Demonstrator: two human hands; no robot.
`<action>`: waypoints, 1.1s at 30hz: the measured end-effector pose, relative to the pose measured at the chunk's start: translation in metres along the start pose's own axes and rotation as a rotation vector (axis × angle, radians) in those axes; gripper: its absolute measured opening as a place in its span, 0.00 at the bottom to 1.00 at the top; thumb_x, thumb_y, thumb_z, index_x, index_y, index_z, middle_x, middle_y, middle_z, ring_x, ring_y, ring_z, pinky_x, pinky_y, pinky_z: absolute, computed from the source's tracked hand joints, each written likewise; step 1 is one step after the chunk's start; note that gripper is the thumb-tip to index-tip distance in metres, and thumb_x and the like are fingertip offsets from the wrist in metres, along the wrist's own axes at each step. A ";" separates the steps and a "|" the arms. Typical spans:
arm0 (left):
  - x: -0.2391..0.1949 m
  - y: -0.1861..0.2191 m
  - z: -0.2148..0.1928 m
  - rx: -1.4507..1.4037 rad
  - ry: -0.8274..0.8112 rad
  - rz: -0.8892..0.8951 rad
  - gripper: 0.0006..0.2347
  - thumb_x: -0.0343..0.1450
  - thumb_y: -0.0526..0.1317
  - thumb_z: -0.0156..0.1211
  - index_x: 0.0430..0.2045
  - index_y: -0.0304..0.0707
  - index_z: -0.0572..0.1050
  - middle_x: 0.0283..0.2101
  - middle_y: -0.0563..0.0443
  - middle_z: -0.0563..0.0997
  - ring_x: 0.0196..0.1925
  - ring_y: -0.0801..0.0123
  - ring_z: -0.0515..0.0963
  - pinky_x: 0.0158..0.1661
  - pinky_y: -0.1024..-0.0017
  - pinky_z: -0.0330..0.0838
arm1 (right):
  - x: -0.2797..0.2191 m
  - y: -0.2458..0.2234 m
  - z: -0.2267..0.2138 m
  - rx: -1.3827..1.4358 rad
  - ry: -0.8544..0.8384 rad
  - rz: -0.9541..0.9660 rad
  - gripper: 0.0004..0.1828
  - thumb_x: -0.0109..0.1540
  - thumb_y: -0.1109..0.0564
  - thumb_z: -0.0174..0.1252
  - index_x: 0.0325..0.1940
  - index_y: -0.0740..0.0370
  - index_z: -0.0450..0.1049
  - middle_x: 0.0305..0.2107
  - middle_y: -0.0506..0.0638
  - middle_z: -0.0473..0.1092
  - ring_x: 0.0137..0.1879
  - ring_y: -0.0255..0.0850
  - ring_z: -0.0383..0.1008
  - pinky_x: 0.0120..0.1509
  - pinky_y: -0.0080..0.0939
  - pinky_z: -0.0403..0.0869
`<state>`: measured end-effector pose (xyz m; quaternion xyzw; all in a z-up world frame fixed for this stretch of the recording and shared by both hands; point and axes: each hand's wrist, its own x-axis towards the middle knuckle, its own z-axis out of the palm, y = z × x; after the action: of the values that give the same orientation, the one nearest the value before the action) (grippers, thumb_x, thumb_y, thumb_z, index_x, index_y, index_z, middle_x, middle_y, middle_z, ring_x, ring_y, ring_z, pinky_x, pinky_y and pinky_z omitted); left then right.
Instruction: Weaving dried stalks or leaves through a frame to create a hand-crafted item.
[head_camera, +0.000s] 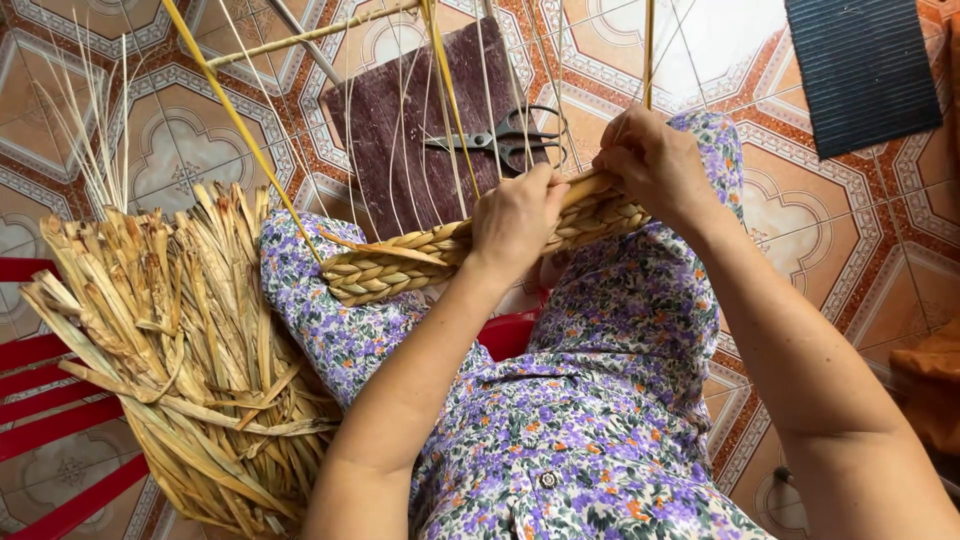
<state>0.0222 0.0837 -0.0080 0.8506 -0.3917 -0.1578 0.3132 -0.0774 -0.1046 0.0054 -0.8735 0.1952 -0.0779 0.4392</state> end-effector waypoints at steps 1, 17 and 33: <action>-0.007 -0.002 -0.004 0.003 0.000 0.000 0.06 0.76 0.42 0.61 0.35 0.41 0.78 0.26 0.50 0.85 0.23 0.69 0.82 0.25 0.69 0.77 | 0.002 -0.003 -0.004 0.002 0.001 -0.001 0.07 0.69 0.57 0.62 0.48 0.62 0.73 0.36 0.50 0.79 0.45 0.39 0.83 0.44 0.40 0.80; -0.131 -0.078 0.085 -1.005 -0.342 -0.479 0.12 0.76 0.38 0.57 0.53 0.38 0.75 0.38 0.55 0.83 0.31 0.76 0.81 0.33 0.77 0.76 | 0.123 0.010 0.039 0.332 -0.356 0.221 0.15 0.71 0.58 0.50 0.58 0.60 0.78 0.49 0.55 0.77 0.50 0.43 0.78 0.56 0.45 0.77; -0.099 -0.067 0.080 -1.447 -0.396 -0.548 0.25 0.72 0.54 0.64 0.55 0.32 0.76 0.49 0.51 0.81 0.43 0.72 0.82 0.40 0.72 0.77 | 0.185 0.109 0.121 -0.997 -0.627 -0.136 0.32 0.58 0.37 0.62 0.53 0.66 0.71 0.28 0.58 0.72 0.24 0.44 0.70 0.26 0.44 0.76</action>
<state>-0.0445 0.1596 -0.1098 0.4583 -0.0175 -0.5923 0.6624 0.0986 -0.1493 -0.1612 -0.9663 0.0126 0.2570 0.0063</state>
